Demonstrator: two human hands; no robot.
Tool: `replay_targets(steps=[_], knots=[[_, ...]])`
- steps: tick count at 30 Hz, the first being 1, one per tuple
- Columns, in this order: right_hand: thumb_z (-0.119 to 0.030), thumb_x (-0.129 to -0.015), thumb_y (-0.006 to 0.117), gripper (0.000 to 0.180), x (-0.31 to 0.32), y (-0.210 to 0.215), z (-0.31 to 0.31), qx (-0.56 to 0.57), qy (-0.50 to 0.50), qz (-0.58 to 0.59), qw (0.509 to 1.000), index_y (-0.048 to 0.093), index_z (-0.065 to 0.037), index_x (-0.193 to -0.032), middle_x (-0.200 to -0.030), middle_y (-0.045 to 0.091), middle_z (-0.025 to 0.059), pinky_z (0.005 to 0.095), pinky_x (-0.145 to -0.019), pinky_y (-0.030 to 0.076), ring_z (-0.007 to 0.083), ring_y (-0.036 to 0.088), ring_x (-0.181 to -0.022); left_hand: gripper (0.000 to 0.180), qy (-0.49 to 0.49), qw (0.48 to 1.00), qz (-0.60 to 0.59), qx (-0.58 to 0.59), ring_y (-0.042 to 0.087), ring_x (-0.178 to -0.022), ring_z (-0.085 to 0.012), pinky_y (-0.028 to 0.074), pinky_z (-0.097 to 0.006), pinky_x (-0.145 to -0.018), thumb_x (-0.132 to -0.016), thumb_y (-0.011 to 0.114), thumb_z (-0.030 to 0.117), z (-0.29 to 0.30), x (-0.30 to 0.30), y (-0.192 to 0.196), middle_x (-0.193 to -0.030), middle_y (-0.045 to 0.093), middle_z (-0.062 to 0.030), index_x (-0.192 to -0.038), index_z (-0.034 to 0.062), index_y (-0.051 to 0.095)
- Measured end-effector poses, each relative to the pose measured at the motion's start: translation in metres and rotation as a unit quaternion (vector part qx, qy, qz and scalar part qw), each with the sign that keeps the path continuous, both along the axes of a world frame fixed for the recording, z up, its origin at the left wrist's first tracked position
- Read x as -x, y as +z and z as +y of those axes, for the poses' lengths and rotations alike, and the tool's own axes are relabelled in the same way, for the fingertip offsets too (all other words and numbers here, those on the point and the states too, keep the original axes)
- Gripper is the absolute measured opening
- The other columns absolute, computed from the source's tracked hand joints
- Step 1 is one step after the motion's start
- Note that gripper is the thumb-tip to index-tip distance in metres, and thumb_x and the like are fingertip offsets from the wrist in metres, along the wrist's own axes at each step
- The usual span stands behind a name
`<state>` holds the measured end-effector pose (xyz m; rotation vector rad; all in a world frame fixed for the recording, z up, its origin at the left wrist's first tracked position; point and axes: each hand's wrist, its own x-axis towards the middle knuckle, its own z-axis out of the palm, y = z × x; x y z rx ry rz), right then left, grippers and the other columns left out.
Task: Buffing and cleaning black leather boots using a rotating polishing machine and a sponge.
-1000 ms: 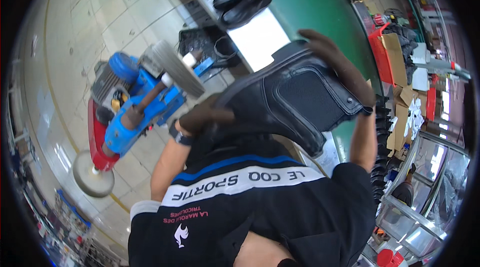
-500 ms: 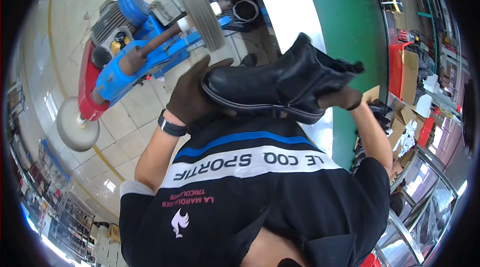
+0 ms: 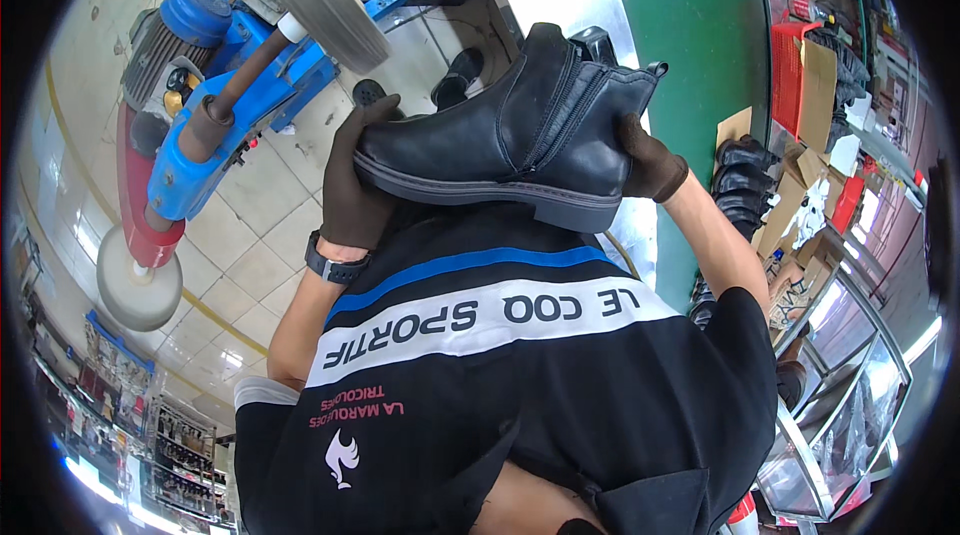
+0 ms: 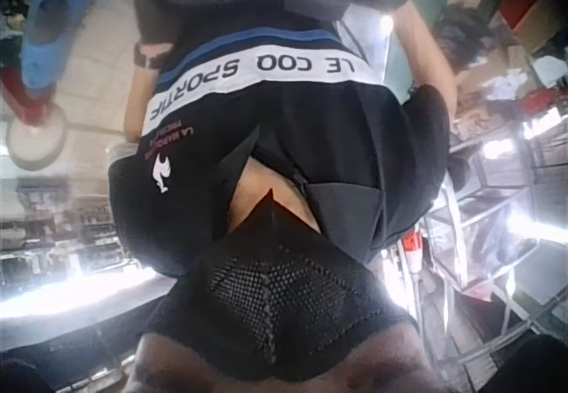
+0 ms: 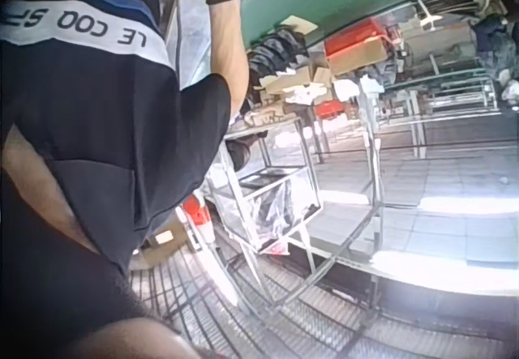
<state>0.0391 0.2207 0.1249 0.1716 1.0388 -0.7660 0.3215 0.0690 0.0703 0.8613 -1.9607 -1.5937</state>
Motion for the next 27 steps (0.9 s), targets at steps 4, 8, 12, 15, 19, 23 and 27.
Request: replay_targets(steps=[4, 8, 12, 15, 19, 23, 27], knots=[[-0.054, -0.057, 0.072, 0.096, 0.008, -0.011, 0.009, -0.007, -0.013, -0.01, 1.0, 0.03, -0.018, -0.135, -0.135, 0.038, 0.0096, 0.0494, -0.104, 0.026, 0.0267, 0.035, -0.125, 0.053, 0.037, 0.999, 0.018, -0.035, 0.053, -0.106, -0.0278, 0.04, -0.034, -0.091, -0.072, 0.059, -0.009, 0.001, 0.002, 0.013, -0.116, 0.054, -0.0156, -0.121, 0.0009, 0.044], [-0.063, -0.056, 0.07, 0.111, 0.004, -0.007, 0.004, 0.029, 0.016, 0.038, 0.999, 0.023, -0.001, -0.135, -0.135, 0.033, 0.0186, 0.0427, -0.103, 0.03, 0.0306, 0.036, -0.124, 0.047, 0.05, 0.998, 0.021, -0.027, 0.054, -0.104, -0.027, 0.04, -0.033, -0.091, -0.075, 0.056, -0.006, -0.007, 0.001, 0.027, -0.111, 0.056, -0.0157, -0.12, -0.0004, 0.044], [-0.046, -0.065, 0.072, 0.092, 0.006, 0.0, 0.001, 0.057, 0.021, 0.061, 0.996, 0.031, 0.002, -0.131, -0.127, 0.043, 0.0177, 0.039, -0.1, 0.035, 0.0279, 0.045, -0.116, 0.048, -0.087, 0.937, 0.001, -0.338, 0.057, -0.101, -0.0264, 0.042, -0.035, -0.09, -0.079, 0.058, 0.008, -0.043, 0.002, 0.049, -0.111, 0.057, -0.0186, -0.123, -0.0021, 0.043], [-0.037, -0.069, 0.07, 0.079, 0.005, 0.012, -0.018, 0.042, 0.136, 0.116, 0.983, 0.036, 0.003, -0.128, -0.122, 0.049, 0.0164, 0.0364, -0.097, 0.038, 0.0252, 0.05, -0.11, 0.063, -0.198, 0.948, -0.018, -0.25, 0.054, -0.106, -0.028, 0.046, -0.037, -0.088, -0.074, 0.066, 0.015, -0.047, 0.019, 0.065, -0.117, 0.055, -0.016, -0.13, 0.0032, 0.038], [-0.033, -0.072, 0.066, 0.071, -0.01, 0.016, -0.027, 0.067, 0.149, 0.13, 0.978, 0.039, 0.004, -0.127, -0.118, 0.052, 0.0154, 0.0341, -0.095, 0.04, 0.0224, 0.052, -0.107, 0.063, -0.208, 0.967, 0.08, -0.122, 0.054, -0.107, -0.0233, 0.05, -0.032, -0.08, -0.072, 0.064, 0.006, -0.052, 0.064, 0.079, -0.125, 0.049, -0.015, -0.131, 0.0064, 0.04], [-0.034, -0.072, 0.066, 0.072, -0.013, 0.021, -0.029, 0.057, 0.146, 0.132, 0.979, 0.039, 0.004, -0.126, -0.117, 0.053, 0.0156, 0.0337, -0.095, 0.04, 0.0227, 0.052, -0.106, 0.049, -0.293, 0.952, 0.084, 0.026, 0.057, -0.099, -0.0191, 0.052, -0.027, -0.074, -0.072, 0.066, 0.009, -0.063, 0.079, 0.065, -0.116, 0.054, -0.0106, -0.119, 0.0068, 0.051], [-0.035, -0.071, 0.067, 0.074, -0.015, 0.022, -0.029, 0.037, 0.134, 0.097, 0.986, 0.039, 0.004, -0.127, -0.117, 0.052, 0.0162, 0.0341, -0.094, 0.04, 0.024, 0.053, -0.106, 0.039, -0.287, 0.953, 0.099, 0.016, 0.057, -0.095, -0.0165, 0.052, -0.027, -0.073, -0.074, 0.063, 0.007, -0.063, 0.081, 0.042, -0.108, 0.056, -0.0084, -0.112, 0.0068, 0.056]])
